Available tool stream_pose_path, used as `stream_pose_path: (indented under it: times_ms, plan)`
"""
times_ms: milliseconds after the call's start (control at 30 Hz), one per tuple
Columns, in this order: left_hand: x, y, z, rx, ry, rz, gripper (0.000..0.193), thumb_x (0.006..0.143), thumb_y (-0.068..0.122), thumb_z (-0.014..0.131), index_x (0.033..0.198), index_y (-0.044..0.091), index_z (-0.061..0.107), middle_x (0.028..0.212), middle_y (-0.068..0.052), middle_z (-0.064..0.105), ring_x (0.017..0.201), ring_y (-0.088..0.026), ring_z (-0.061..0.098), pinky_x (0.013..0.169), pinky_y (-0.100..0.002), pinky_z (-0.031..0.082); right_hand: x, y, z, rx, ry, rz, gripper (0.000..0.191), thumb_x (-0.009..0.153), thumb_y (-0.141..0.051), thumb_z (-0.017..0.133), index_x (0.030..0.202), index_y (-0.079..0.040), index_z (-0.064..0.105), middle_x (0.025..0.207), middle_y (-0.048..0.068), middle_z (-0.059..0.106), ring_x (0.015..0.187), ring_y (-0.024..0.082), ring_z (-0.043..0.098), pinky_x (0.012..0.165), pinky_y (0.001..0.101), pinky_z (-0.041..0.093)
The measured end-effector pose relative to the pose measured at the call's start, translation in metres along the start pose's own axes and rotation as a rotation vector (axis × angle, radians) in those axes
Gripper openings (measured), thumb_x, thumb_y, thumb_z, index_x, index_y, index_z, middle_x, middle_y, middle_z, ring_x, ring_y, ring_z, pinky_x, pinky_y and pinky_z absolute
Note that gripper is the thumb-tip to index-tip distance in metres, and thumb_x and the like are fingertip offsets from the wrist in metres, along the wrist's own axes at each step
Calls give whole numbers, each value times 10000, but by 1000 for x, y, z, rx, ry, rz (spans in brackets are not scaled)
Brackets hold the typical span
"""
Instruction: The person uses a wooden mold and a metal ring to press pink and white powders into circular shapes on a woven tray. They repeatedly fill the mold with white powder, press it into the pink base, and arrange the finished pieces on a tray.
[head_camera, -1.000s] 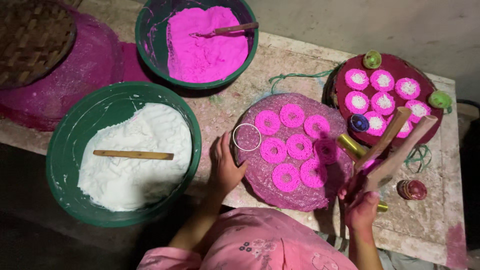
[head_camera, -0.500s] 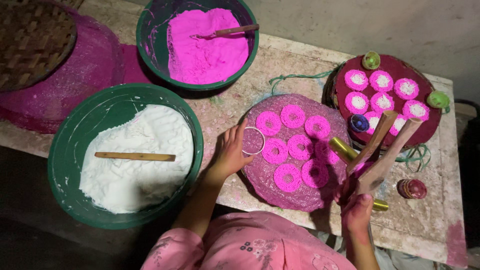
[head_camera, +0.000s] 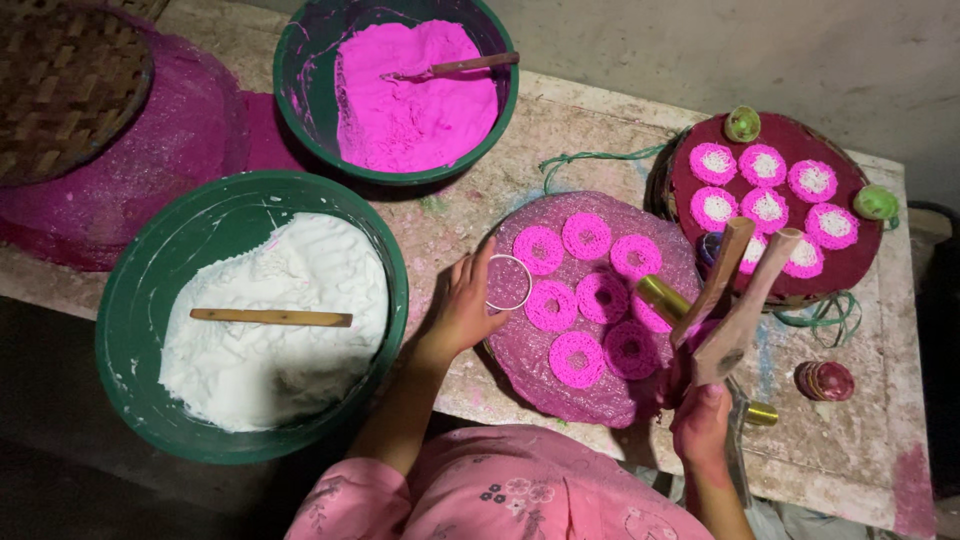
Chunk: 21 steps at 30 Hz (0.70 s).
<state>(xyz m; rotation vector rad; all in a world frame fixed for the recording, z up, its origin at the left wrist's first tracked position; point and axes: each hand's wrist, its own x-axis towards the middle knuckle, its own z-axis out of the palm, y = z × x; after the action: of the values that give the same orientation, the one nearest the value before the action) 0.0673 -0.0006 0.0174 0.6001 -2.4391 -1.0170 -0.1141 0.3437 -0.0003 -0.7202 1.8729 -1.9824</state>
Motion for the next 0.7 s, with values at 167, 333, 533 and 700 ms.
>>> stream_pose_path:
  times_ms: [167, 333, 533, 700]
  plan:
    - [8, 6, -21, -38, 50, -109, 1106, 765, 313, 899, 1582, 43, 204, 1577, -184, 422, 1478, -405, 322, 1240, -506, 194, 19, 9, -6, -372, -186, 80, 758, 1068, -690, 255, 912, -45, 623, 599, 22, 495, 521, 147, 489, 510, 326, 407]
    - [46, 25, -32, -1706, -6, -168, 838, 926, 579, 571, 1527, 22, 394, 1558, -149, 487, 1471, -286, 437, 1249, -469, 287, 81, -32, 43, -370, -741, 389, 719, 1013, -656, 289, 972, -55, 682, 696, 19, 646, 582, 113, 605, 528, 285, 510]
    - [82, 30, -28, -2239, 215, -98, 665, 1005, 735, 402, 1019, 86, 545, 836, -22, 497, 812, -184, 509, 941, -409, 432, 158, -119, 129, -388, -993, 886, 639, 988, -582, 313, 1145, -118, 724, 786, 47, 699, 627, 146, 612, 583, 329, 498]
    - [84, 9, -43, -2270, 388, -92, 595, 991, 713, 439, 846, 138, 476, 732, 26, 405, 690, -135, 418, 807, -338, 396, 174, -136, 170, -980, -942, 403, 701, 1016, -607, 335, 1137, -50, 744, 776, 144, 721, 701, 242, 694, 721, 417, 553]
